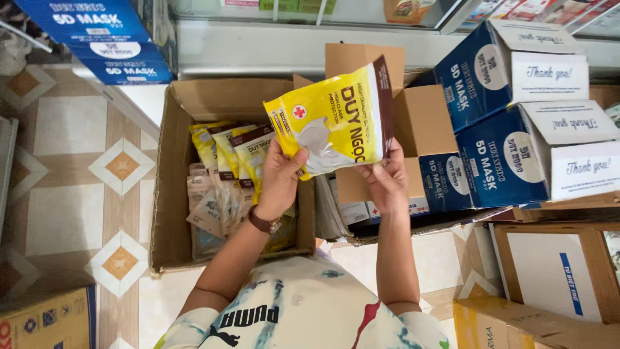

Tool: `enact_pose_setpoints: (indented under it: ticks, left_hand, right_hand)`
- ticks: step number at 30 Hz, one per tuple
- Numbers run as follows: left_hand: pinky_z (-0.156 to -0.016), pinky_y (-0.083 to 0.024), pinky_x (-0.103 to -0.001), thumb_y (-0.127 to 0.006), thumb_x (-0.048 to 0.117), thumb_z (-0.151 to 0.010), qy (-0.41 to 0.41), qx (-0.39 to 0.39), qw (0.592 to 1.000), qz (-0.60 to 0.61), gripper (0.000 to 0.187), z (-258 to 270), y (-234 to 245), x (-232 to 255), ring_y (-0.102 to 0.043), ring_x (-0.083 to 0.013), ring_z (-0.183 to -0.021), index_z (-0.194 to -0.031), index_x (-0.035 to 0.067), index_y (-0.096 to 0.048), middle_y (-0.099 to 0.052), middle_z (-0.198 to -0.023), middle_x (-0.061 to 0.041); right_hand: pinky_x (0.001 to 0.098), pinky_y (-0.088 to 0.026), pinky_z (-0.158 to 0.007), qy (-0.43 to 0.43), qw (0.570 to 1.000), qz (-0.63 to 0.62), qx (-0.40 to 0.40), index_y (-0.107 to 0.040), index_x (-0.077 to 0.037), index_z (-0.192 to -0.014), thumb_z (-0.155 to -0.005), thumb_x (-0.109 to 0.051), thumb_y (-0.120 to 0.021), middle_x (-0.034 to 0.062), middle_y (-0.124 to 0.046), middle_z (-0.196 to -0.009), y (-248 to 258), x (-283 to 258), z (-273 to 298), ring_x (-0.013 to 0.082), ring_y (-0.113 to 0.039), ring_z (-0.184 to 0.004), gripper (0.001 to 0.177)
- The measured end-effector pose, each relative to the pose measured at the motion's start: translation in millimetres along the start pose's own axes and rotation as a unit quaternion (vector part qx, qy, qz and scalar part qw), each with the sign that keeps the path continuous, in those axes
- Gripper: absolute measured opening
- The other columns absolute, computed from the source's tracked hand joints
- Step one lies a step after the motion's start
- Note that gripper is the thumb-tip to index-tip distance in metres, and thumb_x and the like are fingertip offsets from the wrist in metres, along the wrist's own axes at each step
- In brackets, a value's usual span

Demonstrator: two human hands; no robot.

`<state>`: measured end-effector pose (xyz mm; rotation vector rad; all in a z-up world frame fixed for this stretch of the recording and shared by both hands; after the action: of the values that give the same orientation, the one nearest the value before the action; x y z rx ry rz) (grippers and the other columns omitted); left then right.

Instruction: The person packs individually wrapped face masks into small cardboard boxes. They pick up each mask from a larger container, place it into a box, and then close the box flaps. The process is repeated for multiple boxes.

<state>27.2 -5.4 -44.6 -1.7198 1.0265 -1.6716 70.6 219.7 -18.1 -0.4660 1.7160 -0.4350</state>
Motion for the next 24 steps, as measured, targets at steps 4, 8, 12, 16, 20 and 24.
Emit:
enact_pose_setpoints:
  ticks: [4, 8, 12, 16, 20, 24]
  left_hand:
    - [-0.102, -0.05, -0.03, -0.073, 0.006, -0.097, 0.025, -0.001, 1.0, 0.01, 0.04, -1, -16, -16, -0.062, -0.0135, -0.116, -0.131, 0.005, -0.052, -0.065, -0.127, -0.004]
    - [-0.103, -0.053, -0.032, -0.073, 0.012, -0.096, 0.043, -0.049, 0.997, -0.032, 0.044, -1, -26, -17, -0.062, -0.0133, -0.118, -0.13, 0.009, -0.046, -0.064, -0.127, -0.004]
    - [-0.089, -0.061, -0.037, -0.07, 0.022, -0.094, 0.094, -0.027, 0.994, -0.039, 0.05, -10, -19, 0, -0.069, -0.0188, -0.107, -0.134, 0.014, -0.039, -0.068, -0.12, -0.009]
    - [-0.091, -0.062, -0.034, -0.07, 0.022, -0.099, 0.113, -0.062, 0.984, -0.126, 0.049, -10, -6, 5, -0.071, -0.0136, -0.104, -0.141, 0.006, -0.052, -0.07, -0.119, -0.005]
    - [-0.088, -0.06, -0.031, -0.071, 0.02, -0.101, 0.097, -0.046, 0.981, -0.16, 0.032, -5, -1, -11, -0.072, -0.0107, -0.096, -0.127, 0.002, -0.067, -0.075, -0.112, -0.003]
    - [-0.085, -0.057, -0.025, -0.069, 0.019, -0.105, 0.027, -0.074, 0.969, -0.236, 0.028, 4, -4, -25, -0.066, -0.0058, -0.093, -0.127, 0.002, -0.073, -0.075, -0.108, 0.0]
  right_hand:
    - [0.0467, -0.051, -0.108, -0.038, 0.991, -0.105, 0.076, -0.044, -0.005, -0.15, -0.098, -0.022, -0.073, 0.0137, -0.064, -0.136, -4, 18, 5, 0.0269, -0.065, -0.121, 0.062]
    - [0.0426, -0.051, -0.105, -0.034, 0.988, -0.064, 0.138, -0.051, -0.004, -0.142, -0.098, -0.019, -0.072, 0.0108, -0.066, -0.134, 7, 24, 7, 0.024, -0.066, -0.12, 0.051]
    - [0.0369, -0.052, -0.102, 0.005, 0.987, 0.055, 0.152, -0.058, 0.0, -0.138, -0.098, -0.016, -0.074, 0.011, -0.067, -0.131, 34, 11, 2, 0.0214, -0.066, -0.118, 0.046]
    - [0.0385, -0.054, -0.102, 0.047, 0.987, 0.111, 0.109, -0.063, 0.008, -0.134, -0.102, -0.012, -0.076, 0.0167, -0.07, -0.13, 48, -2, -7, 0.0234, -0.067, -0.115, 0.039]
    - [0.0388, -0.055, -0.098, 0.017, 0.99, 0.053, 0.127, -0.059, 0.005, -0.137, -0.102, -0.014, -0.071, 0.0152, -0.071, -0.129, 33, -16, -12, 0.0232, -0.068, -0.114, 0.042]
    - [0.0365, -0.053, -0.1, -0.009, 0.987, 0.078, 0.141, -0.052, -0.009, -0.142, -0.094, -0.013, -0.072, 0.0071, -0.069, -0.13, 7, -33, -17, 0.0194, -0.066, -0.12, 0.052]
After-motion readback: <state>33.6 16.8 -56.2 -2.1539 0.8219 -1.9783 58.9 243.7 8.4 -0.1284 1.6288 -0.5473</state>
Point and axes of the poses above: each hand's wrist, its own z-axis away from the middle knuckle, its own y-axis out of the back of the hand, x = y × z, the point moved 1 cm from there along -z, towards the middle knuckle
